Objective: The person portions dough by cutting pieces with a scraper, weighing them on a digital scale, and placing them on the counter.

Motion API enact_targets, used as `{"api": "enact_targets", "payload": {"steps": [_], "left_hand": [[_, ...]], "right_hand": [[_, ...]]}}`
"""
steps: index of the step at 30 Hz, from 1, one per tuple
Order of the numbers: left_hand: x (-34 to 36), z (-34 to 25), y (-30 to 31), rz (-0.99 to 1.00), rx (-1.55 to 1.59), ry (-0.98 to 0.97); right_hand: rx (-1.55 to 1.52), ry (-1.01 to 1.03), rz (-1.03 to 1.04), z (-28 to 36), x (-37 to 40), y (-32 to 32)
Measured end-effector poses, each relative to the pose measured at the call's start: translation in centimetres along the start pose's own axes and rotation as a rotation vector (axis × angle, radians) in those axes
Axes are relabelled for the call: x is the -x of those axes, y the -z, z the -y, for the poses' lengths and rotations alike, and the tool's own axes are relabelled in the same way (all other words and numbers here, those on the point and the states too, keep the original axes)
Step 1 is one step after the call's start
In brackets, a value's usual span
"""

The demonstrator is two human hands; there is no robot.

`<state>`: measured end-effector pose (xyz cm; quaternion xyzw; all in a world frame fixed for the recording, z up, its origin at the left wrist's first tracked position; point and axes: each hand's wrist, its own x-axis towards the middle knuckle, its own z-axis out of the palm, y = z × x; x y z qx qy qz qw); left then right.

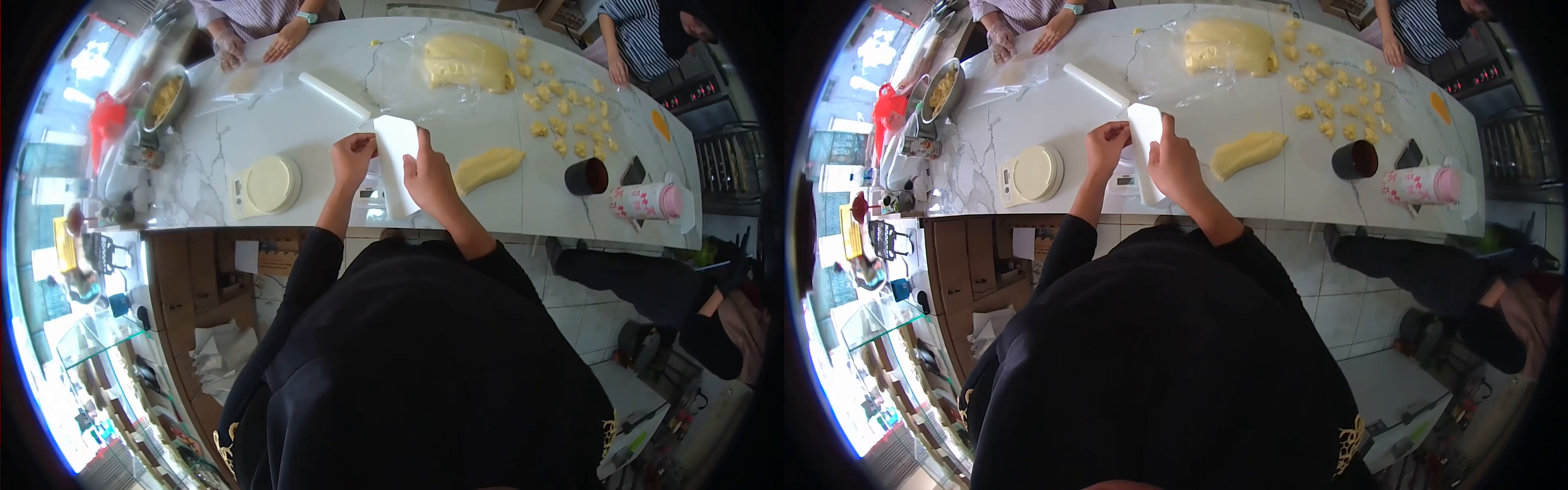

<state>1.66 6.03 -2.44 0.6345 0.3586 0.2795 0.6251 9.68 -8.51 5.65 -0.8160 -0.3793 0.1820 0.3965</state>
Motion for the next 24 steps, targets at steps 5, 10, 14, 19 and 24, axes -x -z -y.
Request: {"api": "enact_targets", "payload": {"steps": [5,10,14,19,24], "left_hand": [[0.0,-0.4,0.3,-0.009,0.106,0.044],[-0.2,-0.6,0.8,0.086,0.070,0.094],[0.0,-0.7,1.4,0.157,0.029,0.098],[0.6,-2.6,1.9,0.130,-0.359,-0.128],[1.4,-3.8,2.4,-0.105,-0.403,-0.318]], "right_hand": [[0.091,-0.047,0.064,1.0,-0.2,-1.0],[0.194,-0.017,0.069,2.4,-1.0,-1.1],[0.194,-0.019,0.046,1.6,-2.4,-1.2],[0.125,-0.060,0.072,0.7,-4.2,-0.2],[0.064,-0.054,0.136,-1.6,-5.0,0.7]]}}
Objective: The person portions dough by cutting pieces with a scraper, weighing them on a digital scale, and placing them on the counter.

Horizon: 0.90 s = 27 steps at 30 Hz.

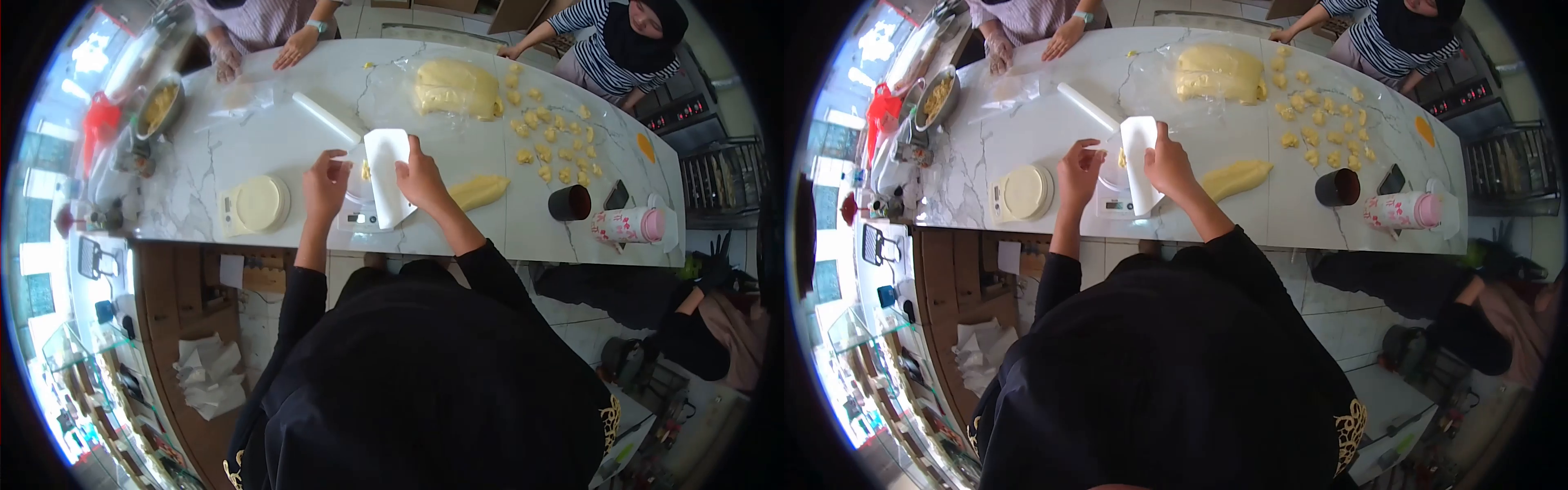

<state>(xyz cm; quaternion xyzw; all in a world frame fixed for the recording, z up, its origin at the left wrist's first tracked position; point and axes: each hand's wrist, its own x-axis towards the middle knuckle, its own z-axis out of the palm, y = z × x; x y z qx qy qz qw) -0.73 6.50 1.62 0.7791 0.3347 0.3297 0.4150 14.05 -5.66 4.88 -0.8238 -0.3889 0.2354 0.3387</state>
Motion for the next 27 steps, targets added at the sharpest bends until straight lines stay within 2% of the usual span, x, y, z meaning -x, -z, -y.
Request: {"api": "enact_targets", "payload": {"steps": [4,5,6,8,9,10,12,14,18,20,22,27], "left_hand": [[2.7,-0.9,-1.0,-0.054,0.254,0.074],[4.0,-1.4,-1.4,-0.003,0.239,0.106],[4.7,-2.0,-2.0,0.037,0.222,0.120],[6.5,-3.1,-3.4,0.204,0.116,0.125],[7.2,-3.2,-4.7,0.252,0.165,0.145],[7.8,-3.4,-5.9,0.302,0.156,0.068],[8.7,-4.9,-8.7,0.348,0.151,0.170],[9.7,-4.3,-11.9,0.253,0.166,0.092],[10.9,-4.2,-16.6,0.124,0.064,0.079],[10.8,-4.7,-17.3,0.080,0.020,0.059],[10.9,-5.8,-17.6,0.007,-0.009,0.103],[10.5,-6.2,-17.6,0.029,-0.071,0.103]], "right_hand": [[-0.191,0.202,-0.206,-2.6,1.0,2.1],[-0.300,0.149,-0.172,-2.8,1.4,3.6],[-0.296,0.297,-0.294,-4.7,1.0,4.1],[-0.370,0.339,-0.274,-7.1,0.9,6.7],[-0.393,0.286,-0.272,-7.3,1.3,8.2],[-0.415,0.288,-0.261,-8.8,0.8,9.3],[-0.370,0.314,-0.274,-10.3,0.4,11.8],[-0.340,0.294,-0.259,-11.6,0.2,13.5],[-0.309,0.256,-0.209,-12.4,1.1,15.4],[-0.290,0.315,-0.227,-12.9,2.1,15.8],[-0.320,0.287,-0.215,-13.7,3.2,16.4],[-0.315,0.223,-0.263,-16.0,4.8,17.5]]}}
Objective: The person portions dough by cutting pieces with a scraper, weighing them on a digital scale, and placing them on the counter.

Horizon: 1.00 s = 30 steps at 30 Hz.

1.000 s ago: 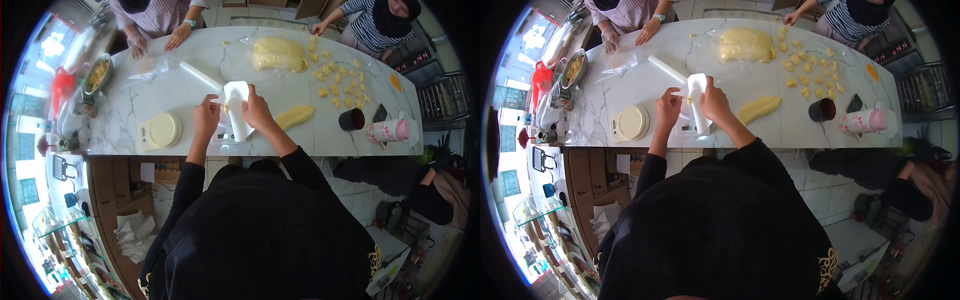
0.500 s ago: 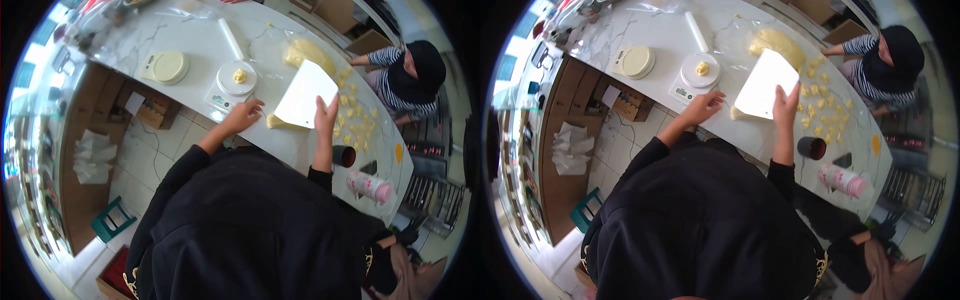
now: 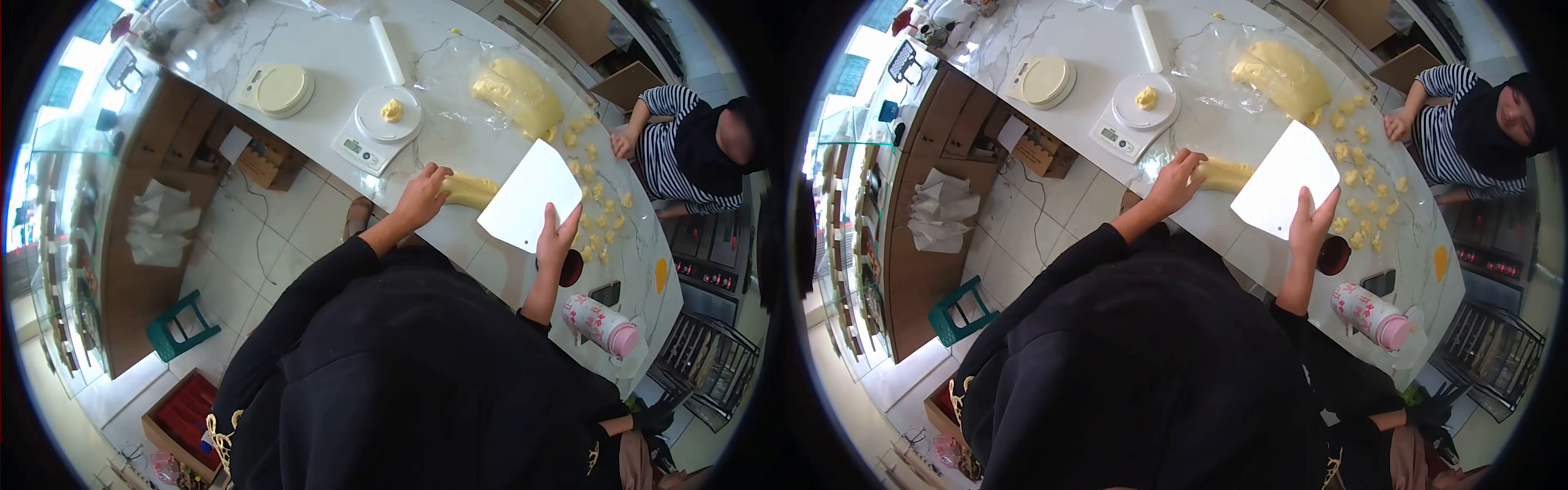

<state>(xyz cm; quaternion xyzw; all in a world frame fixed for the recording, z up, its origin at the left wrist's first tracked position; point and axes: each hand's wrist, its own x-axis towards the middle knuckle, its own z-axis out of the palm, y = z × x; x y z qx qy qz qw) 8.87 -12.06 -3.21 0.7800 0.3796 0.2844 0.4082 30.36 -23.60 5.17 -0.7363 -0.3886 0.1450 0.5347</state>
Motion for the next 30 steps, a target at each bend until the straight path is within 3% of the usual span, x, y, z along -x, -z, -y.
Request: {"api": "enact_targets", "payload": {"steps": [5,7,9,13,17,30], "left_hand": [[-0.3,0.5,0.6,0.129,-0.018,0.053],[-0.6,0.4,1.4,0.142,-0.070,-0.076],[-1.7,0.3,3.3,0.045,-0.121,-0.207],[-5.6,0.2,9.8,-0.137,-0.070,-0.068],[-9.0,2.1,14.8,-0.279,-0.104,-0.098],[-11.3,6.2,14.3,0.391,-0.427,-0.357]], "right_hand": [[0.075,-0.036,-0.045,-0.3,0.8,1.4],[0.058,-0.066,-0.071,-0.4,1.1,1.5],[0.001,-0.051,-0.098,-0.2,1.4,1.6],[-0.013,-0.008,-0.166,-0.5,2.0,1.2],[-0.006,-0.068,-0.218,-0.5,2.7,0.7],[0.055,-0.112,-0.413,1.2,7.1,-3.0]]}}
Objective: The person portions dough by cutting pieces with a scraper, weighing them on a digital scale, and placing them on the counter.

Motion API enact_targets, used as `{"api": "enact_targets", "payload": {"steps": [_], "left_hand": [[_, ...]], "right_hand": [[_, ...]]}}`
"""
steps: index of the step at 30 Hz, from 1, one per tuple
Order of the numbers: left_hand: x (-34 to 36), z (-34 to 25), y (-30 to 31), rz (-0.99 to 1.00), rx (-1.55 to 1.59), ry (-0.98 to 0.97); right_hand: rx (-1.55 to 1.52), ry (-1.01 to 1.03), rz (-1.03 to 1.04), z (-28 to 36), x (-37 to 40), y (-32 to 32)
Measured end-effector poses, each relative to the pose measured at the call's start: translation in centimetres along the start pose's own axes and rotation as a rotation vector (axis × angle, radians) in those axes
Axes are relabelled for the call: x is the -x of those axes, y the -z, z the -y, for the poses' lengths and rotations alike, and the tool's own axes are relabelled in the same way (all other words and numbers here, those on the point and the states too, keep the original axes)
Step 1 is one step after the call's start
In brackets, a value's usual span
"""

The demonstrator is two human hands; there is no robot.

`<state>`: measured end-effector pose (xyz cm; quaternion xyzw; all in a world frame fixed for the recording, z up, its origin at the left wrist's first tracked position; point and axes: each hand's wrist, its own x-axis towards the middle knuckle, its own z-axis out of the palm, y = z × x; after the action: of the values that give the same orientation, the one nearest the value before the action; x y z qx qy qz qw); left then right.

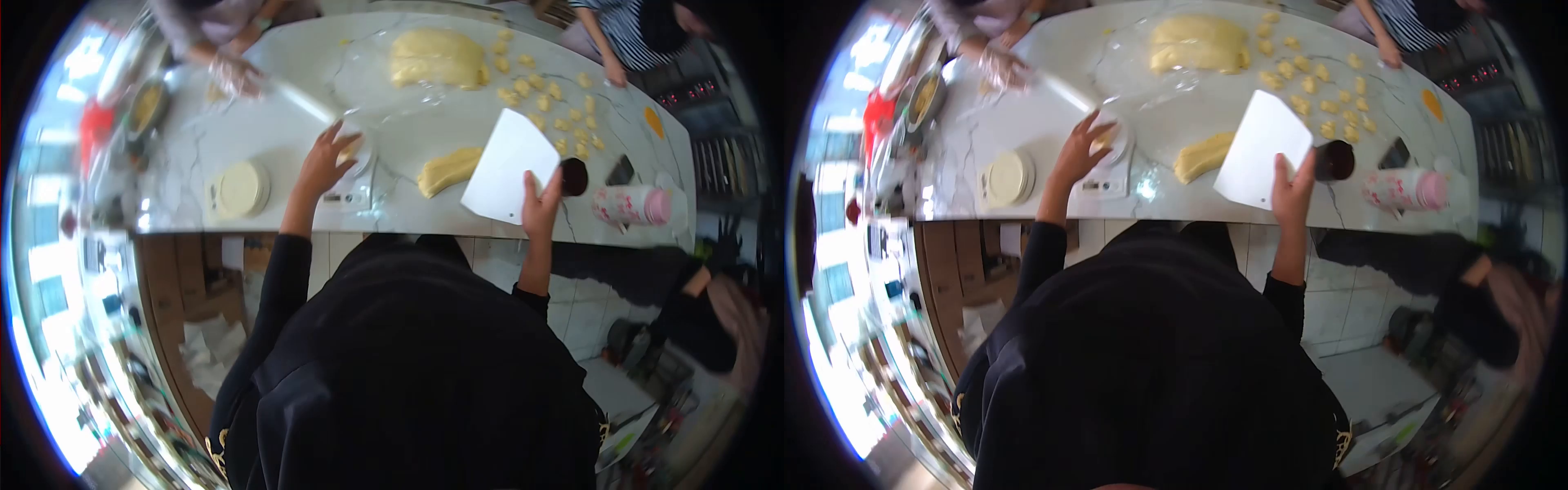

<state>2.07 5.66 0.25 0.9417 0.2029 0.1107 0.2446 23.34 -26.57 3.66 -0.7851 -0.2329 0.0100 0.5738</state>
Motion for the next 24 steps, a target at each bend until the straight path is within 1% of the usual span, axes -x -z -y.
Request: {"api": "enact_targets", "payload": {"steps": [1,3,5,7,9,10,11,12,13,14,15,17,18,19,20,22,23,24], "left_hand": [[-0.2,0.5,-0.9,0.054,-0.017,-0.032],[0.2,0.4,-2.1,-0.037,-0.063,-0.089],[0.3,1.2,-2.9,-0.081,-0.011,-0.068],[0.1,1.0,-2.7,-0.130,0.002,-0.076],[-0.5,0.5,-1.9,-0.120,0.024,-0.042],[-1.2,1.1,-1.5,-0.157,0.067,-0.122],[-1.5,1.0,-1.3,-0.150,0.069,-0.142],[-2.2,-0.9,0.2,-0.152,0.167,0.073],[-3.1,-2.2,1.2,-0.156,0.266,0.286],[-3.9,-2.0,1.3,-0.183,0.387,0.214],[-5.2,-2.7,1.3,-0.186,0.388,0.195],[-7.8,-4.6,0.5,-0.130,0.913,0.095],[-9.0,-6.4,0.2,0.028,1.046,0.121],[-10.5,-7.7,-0.5,0.179,1.050,0.070],[-12.0,-9.3,-1.6,0.308,1.100,0.058],[-15.0,-14.0,-4.2,0.406,0.974,-0.112],[-16.6,-16.7,-5.7,0.421,0.991,-0.180],[-17.9,-19.3,-7.2,0.437,1.006,-0.251]], "right_hand": [[0.021,0.012,-0.030,0.2,0.3,-0.1],[0.047,0.039,-0.075,1.2,1.1,-0.2],[0.044,-0.021,-0.125,2.4,2.4,-0.2],[0.049,-0.090,-0.128,3.0,3.8,0.2],[0.074,-0.110,-0.168,2.9,4.9,0.7],[0.081,-0.124,-0.174,3.0,5.4,0.9],[0.083,-0.134,-0.176,3.2,5.8,1.1],[0.055,-0.218,-0.179,3.2,6.1,1.5],[0.052,-0.209,-0.201,2.9,6.1,1.9],[0.046,-0.220,-0.205,2.3,6.1,2.4],[0.041,-0.233,-0.206,2.3,6.0,2.8],[0.055,-0.217,-0.212,2.1,5.4,4.0],[0.054,-0.247,-0.169,2.2,5.2,4.6],[0.052,-0.281,-0.122,2.3,5.0,5.3],[0.050,-0.289,-0.121,2.2,4.8,6.0],[0.103,-0.238,0.006,1.7,5.0,7.4],[0.100,-0.256,0.006,1.1,5.3,7.9],[0.128,-0.244,0.066,0.6,5.7,8.4]]}}
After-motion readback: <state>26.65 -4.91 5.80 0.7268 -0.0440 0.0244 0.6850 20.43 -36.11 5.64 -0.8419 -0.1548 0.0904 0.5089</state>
